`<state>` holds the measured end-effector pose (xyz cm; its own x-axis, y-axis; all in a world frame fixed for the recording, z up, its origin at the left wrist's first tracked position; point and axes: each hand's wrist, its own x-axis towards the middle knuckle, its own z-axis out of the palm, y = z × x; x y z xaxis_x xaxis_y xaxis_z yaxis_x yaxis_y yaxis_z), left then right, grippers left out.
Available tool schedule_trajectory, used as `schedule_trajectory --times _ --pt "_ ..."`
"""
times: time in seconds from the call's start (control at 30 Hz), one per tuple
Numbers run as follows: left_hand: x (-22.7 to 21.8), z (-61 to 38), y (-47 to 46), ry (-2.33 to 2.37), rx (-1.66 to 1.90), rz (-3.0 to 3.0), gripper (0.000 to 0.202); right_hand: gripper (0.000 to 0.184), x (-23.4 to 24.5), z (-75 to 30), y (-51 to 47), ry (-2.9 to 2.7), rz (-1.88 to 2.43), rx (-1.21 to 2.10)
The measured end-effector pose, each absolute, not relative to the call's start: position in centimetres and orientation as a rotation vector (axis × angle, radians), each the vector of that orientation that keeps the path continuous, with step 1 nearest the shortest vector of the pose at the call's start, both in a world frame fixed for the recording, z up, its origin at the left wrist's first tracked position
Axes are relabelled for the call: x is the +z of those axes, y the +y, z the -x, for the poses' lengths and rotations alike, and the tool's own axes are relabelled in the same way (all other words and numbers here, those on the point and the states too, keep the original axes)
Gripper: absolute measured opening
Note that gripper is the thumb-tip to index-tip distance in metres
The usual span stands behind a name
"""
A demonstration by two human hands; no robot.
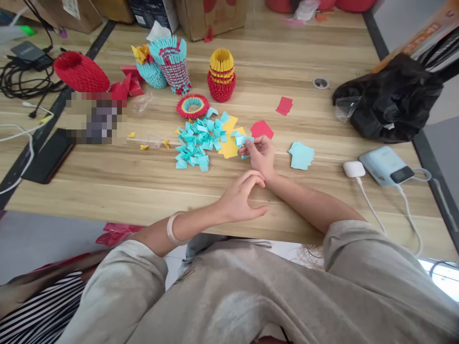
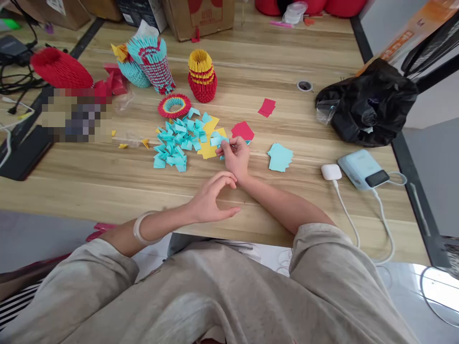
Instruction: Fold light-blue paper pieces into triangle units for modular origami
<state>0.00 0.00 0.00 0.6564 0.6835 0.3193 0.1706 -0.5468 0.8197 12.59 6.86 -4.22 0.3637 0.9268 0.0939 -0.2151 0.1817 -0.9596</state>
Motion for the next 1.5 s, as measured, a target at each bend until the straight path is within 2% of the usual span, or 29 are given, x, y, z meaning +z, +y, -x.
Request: schedule_trajectory --times 0.13,0.3,0.47,0.7,0.77,0.87,0.93,1.13,1.27,1.5 --pt "-0.1 0.0 -0.1 0.794 0.824 -2.08 0.047 0.042 -4.3 -12.5 6.9 -0.82 1.021 0.963" --pt "-0.2 0.1 0.0 0.724 0.799 -2.103 0.038 0.043 -4.2 -12.6 6.8 -0.822 1.071 0.957" --pt "-0.2 0.1 0.1 0.767 0.829 -2.12 0.041 0.039 -4.0 -12.7 6.8 -0.826 1.098 0.971" --pt "0.4 0.1 -0.2 0.622 0.743 -2.125 0.033 0.043 -4.2 -12.8 7.1 -0.817 1.07 0.976" --pt "0.7 0.7 0.7 0.635 0.932 -2.149 0.026 0.044 -4.0 -12.9 6.9 -0.821 1.043 1.006" --pt "1.1 2.3 3.3 0.911 1.285 -2.056 0.017 0.044 -3.3 -13.2 6.0 -0.855 1.011 1.069" --pt "1.1 3.2 5.0 1.037 1.373 -1.858 0.019 0.046 -2.8 -13.2 5.1 -0.877 1.016 1.137" --pt "1.3 3.4 6.2 1.033 0.997 -1.354 0.047 0.046 -2.1 -13.4 3.2 -0.959 1.031 1.328" --pt "1.1 3.0 5.6 1.07 0.792 -1.318 0.037 0.042 -2.2 -13.7 3.1 -0.997 0.978 1.354" --pt "1.5 2.7 5.8 1.022 0.697 -1.166 0.021 0.032 -2.1 -14.4 2.7 -1.157 0.956 1.348"
